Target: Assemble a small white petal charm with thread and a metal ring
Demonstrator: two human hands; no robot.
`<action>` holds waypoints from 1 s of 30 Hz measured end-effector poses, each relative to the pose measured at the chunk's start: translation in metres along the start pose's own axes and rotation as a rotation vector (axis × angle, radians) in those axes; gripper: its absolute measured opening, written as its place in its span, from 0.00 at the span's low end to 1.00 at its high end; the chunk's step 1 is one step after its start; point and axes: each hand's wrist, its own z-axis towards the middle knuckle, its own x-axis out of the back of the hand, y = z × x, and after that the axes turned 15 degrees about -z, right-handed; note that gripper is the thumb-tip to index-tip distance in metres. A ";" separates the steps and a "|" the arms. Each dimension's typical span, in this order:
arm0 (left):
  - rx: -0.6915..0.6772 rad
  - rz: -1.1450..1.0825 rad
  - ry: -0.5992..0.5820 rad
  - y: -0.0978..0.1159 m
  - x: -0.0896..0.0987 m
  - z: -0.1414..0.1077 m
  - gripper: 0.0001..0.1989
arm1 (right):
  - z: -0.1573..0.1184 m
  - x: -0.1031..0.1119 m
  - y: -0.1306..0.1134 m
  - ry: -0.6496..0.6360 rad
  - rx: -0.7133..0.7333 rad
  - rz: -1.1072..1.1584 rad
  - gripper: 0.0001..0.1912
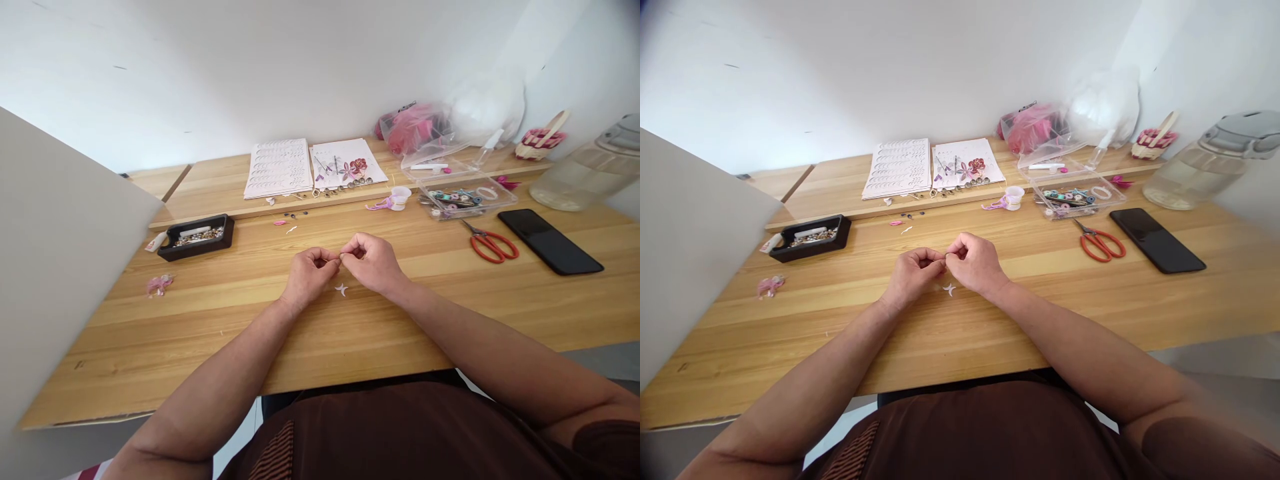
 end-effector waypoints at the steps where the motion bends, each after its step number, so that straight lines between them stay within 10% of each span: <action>1: 0.009 -0.008 0.003 0.000 0.000 0.000 0.05 | 0.000 0.000 0.000 -0.002 0.000 0.001 0.04; 22: 0.119 -0.305 -0.022 0.003 0.005 0.003 0.17 | 0.006 0.002 0.011 -0.080 0.174 0.135 0.06; 30: 0.017 -0.367 -0.048 0.002 0.008 0.005 0.15 | 0.005 0.003 0.007 -0.321 -0.039 0.436 0.18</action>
